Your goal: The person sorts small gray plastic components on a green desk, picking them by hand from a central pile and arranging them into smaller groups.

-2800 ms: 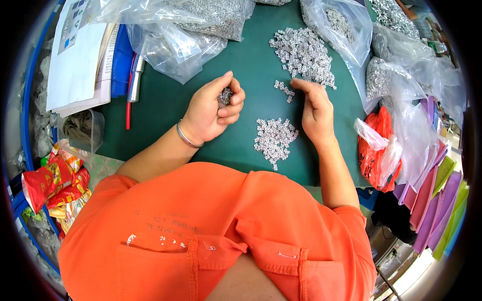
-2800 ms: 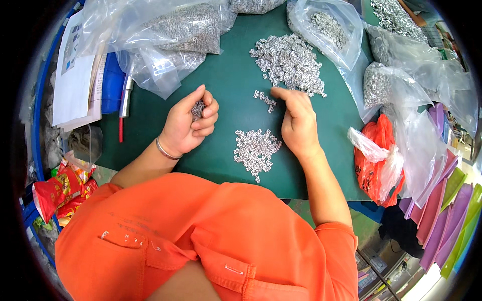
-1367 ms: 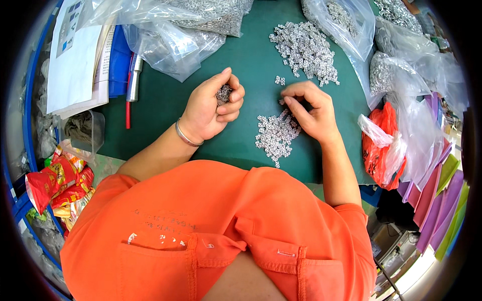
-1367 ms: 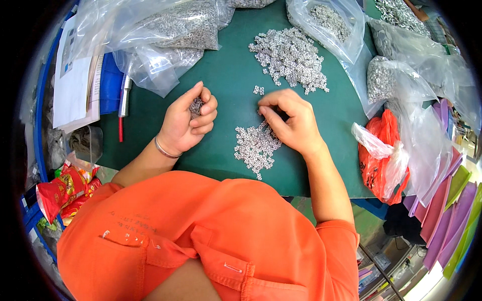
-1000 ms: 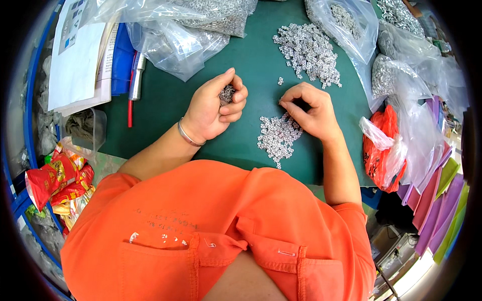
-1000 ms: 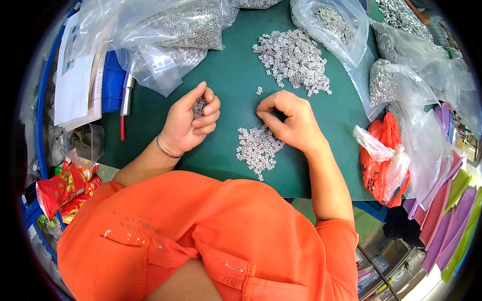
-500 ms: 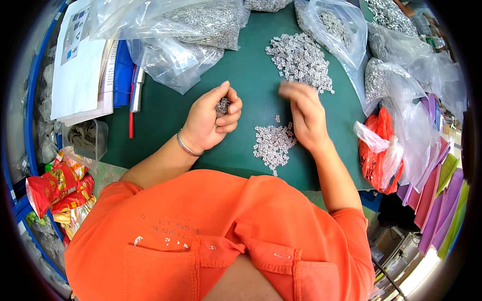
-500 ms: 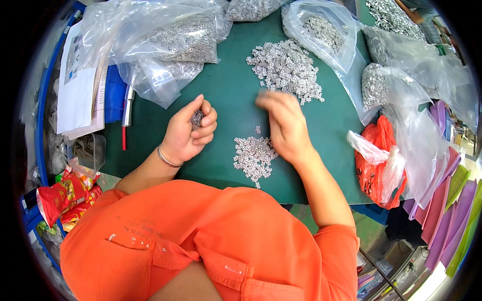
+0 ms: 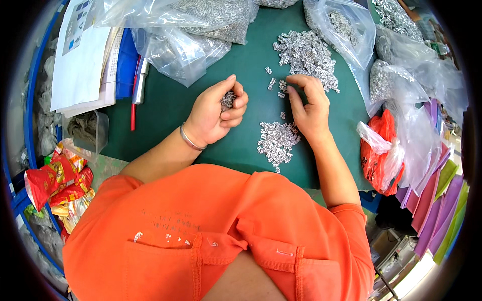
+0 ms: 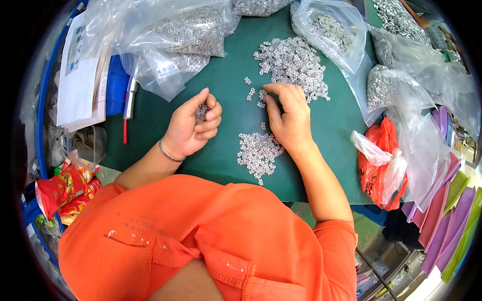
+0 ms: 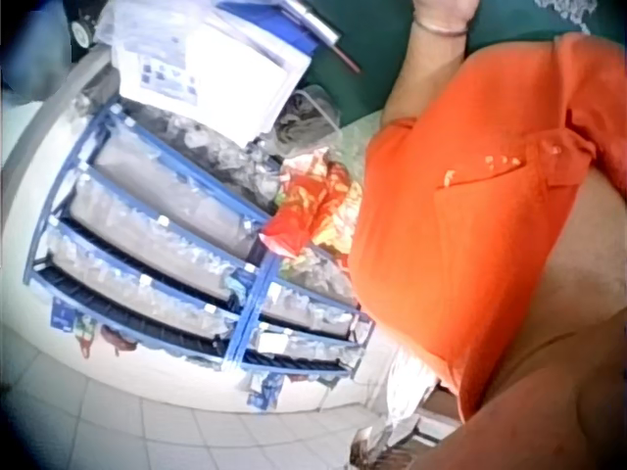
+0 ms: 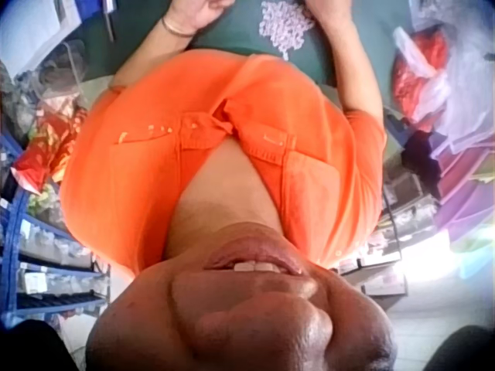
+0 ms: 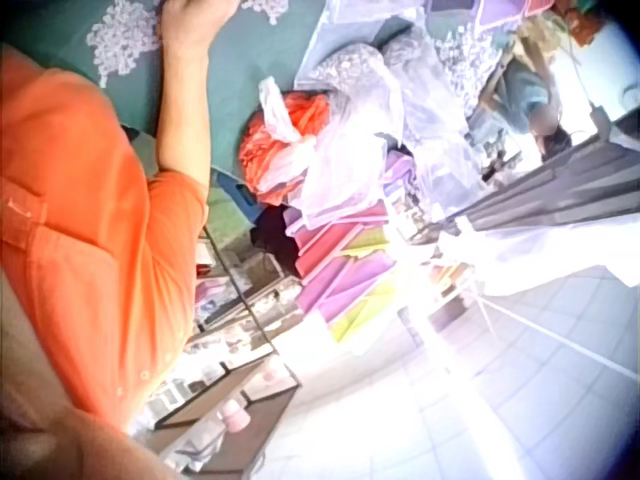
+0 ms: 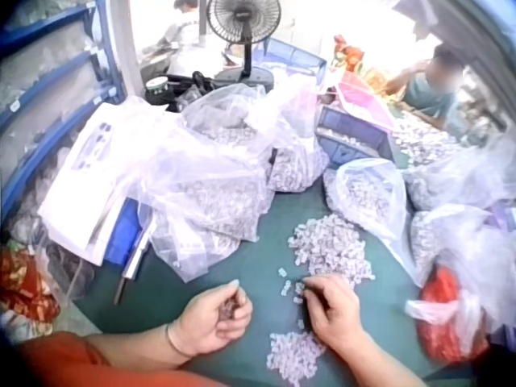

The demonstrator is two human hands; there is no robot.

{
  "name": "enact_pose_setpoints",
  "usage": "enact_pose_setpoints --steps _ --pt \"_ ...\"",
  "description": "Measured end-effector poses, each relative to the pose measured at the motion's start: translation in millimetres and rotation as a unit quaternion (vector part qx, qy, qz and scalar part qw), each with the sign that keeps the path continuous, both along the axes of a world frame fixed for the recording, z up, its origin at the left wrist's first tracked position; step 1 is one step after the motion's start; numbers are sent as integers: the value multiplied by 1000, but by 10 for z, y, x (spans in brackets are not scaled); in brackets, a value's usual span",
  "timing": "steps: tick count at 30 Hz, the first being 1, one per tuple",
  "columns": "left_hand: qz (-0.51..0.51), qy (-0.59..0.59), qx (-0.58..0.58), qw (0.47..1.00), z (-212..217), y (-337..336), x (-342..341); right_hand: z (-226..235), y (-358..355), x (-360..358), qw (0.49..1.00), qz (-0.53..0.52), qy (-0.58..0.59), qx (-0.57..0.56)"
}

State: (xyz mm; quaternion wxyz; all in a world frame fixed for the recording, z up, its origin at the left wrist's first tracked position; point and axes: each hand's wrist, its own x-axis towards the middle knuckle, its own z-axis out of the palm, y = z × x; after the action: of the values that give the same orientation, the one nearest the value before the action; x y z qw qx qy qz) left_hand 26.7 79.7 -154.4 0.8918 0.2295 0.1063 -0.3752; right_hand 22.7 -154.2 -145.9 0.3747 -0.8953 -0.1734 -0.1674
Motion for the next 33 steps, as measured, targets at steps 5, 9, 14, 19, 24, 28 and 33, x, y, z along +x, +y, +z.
enact_pose_setpoints --steps 5,9,14,19,24,28,33 --pt "-2 1 4 1000 6 0 4 35 166 116 993 90 -35 -66" --pt "-10 -1 4 1000 4 0 7 -30 153 172 995 76 -56 -38" --pt "-15 6 6 1000 -5 -17 8 65 124 207 956 -60 78 275" --pt "-14 19 93 995 198 -66 -3 335 330 98 985 79 55 142" --pt "-32 15 7 999 22 7 14 74 122 218 997 -24 62 27" --pt "-23 16 4 1000 23 2 13 -4 119 224 999 27 23 9" --pt "-17 13 -1 1000 9 -1 12 -43 169 381 999 28 -15 -4"
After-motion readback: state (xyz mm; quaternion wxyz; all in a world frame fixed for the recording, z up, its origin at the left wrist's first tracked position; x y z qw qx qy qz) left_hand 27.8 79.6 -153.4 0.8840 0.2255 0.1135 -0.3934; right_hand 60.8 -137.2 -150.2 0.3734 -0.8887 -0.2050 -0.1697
